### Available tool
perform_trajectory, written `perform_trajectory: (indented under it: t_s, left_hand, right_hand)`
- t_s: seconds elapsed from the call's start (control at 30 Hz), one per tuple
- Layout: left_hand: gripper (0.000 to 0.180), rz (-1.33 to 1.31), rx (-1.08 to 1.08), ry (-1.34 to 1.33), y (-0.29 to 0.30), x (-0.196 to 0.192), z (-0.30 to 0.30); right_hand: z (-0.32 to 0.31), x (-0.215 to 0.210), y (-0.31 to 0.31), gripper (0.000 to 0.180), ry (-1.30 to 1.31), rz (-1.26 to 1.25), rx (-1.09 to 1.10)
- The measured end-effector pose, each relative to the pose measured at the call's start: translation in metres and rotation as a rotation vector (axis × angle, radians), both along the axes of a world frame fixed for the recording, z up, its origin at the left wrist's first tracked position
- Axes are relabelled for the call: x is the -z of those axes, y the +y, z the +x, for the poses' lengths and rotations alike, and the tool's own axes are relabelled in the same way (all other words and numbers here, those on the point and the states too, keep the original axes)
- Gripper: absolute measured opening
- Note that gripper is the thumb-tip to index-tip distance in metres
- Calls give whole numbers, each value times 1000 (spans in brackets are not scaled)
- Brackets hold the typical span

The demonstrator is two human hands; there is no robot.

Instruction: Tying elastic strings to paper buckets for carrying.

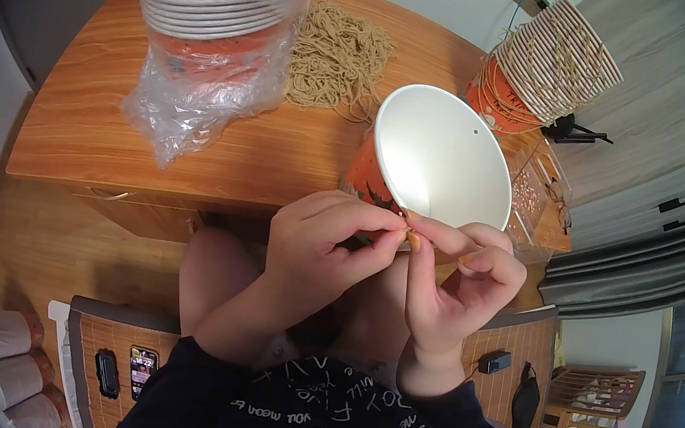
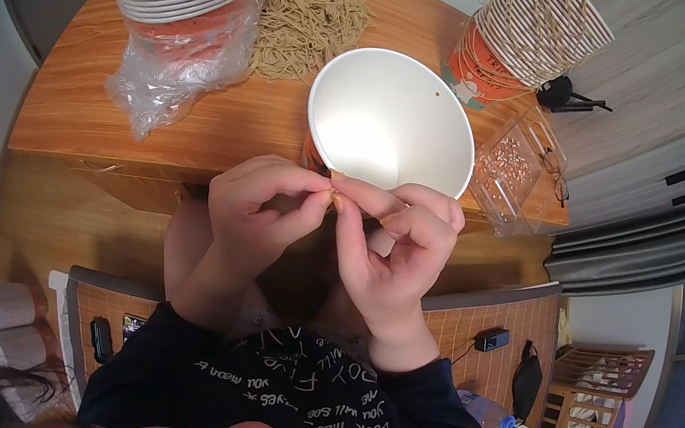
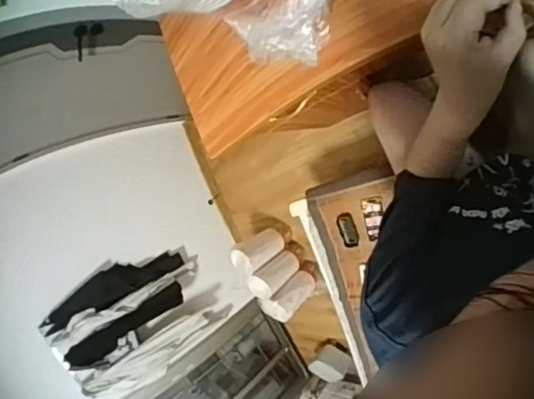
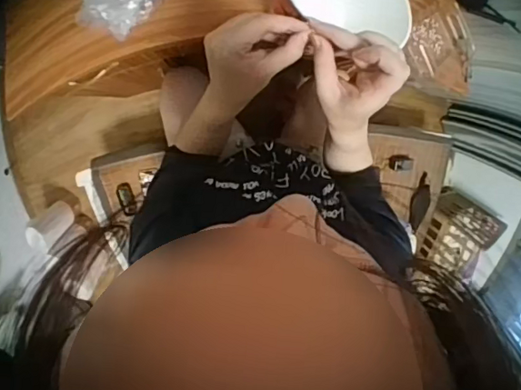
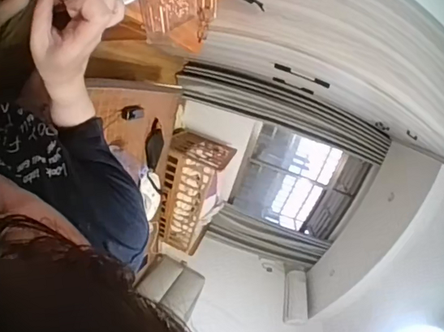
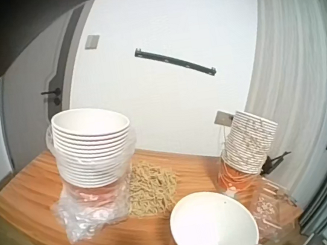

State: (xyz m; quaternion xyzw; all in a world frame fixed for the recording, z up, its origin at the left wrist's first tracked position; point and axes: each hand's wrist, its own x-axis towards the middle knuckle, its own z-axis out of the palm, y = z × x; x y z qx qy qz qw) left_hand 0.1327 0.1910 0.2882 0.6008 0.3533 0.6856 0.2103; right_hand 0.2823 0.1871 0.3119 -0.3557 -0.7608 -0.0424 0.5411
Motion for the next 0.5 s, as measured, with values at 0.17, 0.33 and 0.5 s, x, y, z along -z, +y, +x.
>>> perform_trajectory:
  t_s: [0.17, 0.33, 0.5]
  left_hand:
    - [15, 27, -33, 7, -2, -1, 2]
    - [15, 42, -59, 50, -1, -2, 3]
    - [16, 64, -49, 38, 1, 0, 4]
  right_hand:
    - [0, -2, -1, 46, -21, 72, 59]
    - [-1, 5, -3, 45, 21, 94, 104]
    - [-1, 7, -3, 44, 77, 47, 75]
